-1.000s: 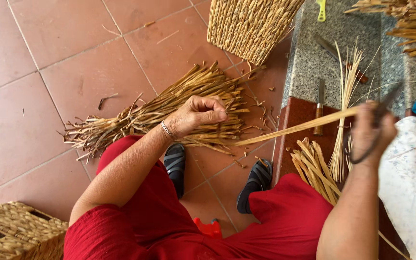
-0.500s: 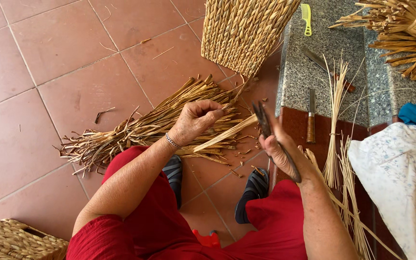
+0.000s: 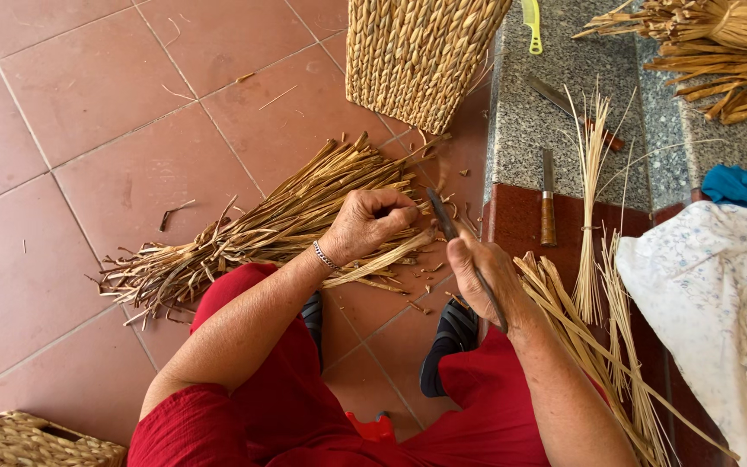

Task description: The person sits on a low stool and uses shears to trim and split dried plant strips. They repeatedly pick up individual strips, cut them, and place the trimmed pieces into a pile on the floor.

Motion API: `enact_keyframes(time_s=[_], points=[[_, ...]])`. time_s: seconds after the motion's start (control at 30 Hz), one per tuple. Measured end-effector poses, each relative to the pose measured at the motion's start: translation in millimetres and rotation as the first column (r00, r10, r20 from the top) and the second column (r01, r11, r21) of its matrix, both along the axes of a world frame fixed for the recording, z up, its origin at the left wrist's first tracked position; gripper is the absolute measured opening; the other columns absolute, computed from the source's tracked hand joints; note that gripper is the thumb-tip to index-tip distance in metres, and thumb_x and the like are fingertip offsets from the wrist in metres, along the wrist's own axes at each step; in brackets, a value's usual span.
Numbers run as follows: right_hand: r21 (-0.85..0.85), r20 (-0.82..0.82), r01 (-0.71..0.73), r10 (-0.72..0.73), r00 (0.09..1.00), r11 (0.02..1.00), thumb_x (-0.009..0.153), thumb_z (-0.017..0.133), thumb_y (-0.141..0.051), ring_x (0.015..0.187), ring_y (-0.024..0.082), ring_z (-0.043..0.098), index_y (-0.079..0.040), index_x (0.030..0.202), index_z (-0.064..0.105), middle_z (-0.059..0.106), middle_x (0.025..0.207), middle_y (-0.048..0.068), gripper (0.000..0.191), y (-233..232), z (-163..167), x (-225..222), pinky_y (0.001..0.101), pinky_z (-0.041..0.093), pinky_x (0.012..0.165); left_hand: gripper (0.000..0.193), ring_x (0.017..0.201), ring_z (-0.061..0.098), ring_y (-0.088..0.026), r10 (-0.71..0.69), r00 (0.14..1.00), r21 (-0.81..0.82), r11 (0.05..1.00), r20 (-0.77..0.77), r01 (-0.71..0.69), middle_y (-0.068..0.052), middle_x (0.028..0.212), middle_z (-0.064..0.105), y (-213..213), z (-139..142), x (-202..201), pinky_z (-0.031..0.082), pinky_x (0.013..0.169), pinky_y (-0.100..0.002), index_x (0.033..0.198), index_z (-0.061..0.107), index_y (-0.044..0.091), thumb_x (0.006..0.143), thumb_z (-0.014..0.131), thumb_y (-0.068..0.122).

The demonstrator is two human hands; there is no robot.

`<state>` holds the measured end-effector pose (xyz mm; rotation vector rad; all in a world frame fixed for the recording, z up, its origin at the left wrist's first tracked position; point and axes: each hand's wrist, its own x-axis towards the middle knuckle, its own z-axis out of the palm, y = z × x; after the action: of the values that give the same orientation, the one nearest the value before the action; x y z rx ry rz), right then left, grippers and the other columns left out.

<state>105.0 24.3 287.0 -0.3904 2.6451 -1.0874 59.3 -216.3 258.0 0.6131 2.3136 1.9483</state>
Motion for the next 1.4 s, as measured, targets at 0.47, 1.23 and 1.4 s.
enact_keyframes(time_s=[0.47,1.23,1.4], points=[[-0.531,-0.113,0.326,-0.446,0.888,0.782,0.098,0.069,-0.024,0.046,0.005,0.047,-0.008,0.095,0.068,0.059,0.067,-0.002,0.016,48,-27,-24,0.0234,0.039,0.036,0.007,0.088,0.068,-0.007,0.063,0.989,0.214,0.972,0.135,-0.091,0.001,0.096,0.074,14,-28,-15,0.063,0.08,-0.025,0.104,0.074,0.009,0.098,0.072,0.012],[-0.75,-0.136,-0.001,-0.154,0.979,0.661,0.104,0.065,-0.029,0.062,0.013,0.072,-0.008,0.102,0.066,0.071,0.085,0.007,0.021,60,11,-8,0.0315,0.063,0.057,0.065,0.095,0.066,-0.032,-0.146,0.869,-0.434,0.897,-0.474,-0.086,-0.019,0.123,0.05,90,-5,4,0.06,0.074,-0.041,0.143,0.05,0.008,0.087,0.083,0.016],[-0.75,-0.112,0.154,-0.353,0.929,0.643,0.104,0.061,-0.037,0.053,0.008,0.064,-0.008,0.115,0.066,0.067,0.076,0.0,0.031,77,33,1,0.0256,0.053,0.047,0.022,0.083,0.069,-0.025,-0.108,0.752,-0.348,0.922,-0.651,-0.168,-0.013,0.104,0.065,111,17,-20,0.058,0.064,-0.033,0.121,0.066,0.006,0.101,0.068,-0.003]])
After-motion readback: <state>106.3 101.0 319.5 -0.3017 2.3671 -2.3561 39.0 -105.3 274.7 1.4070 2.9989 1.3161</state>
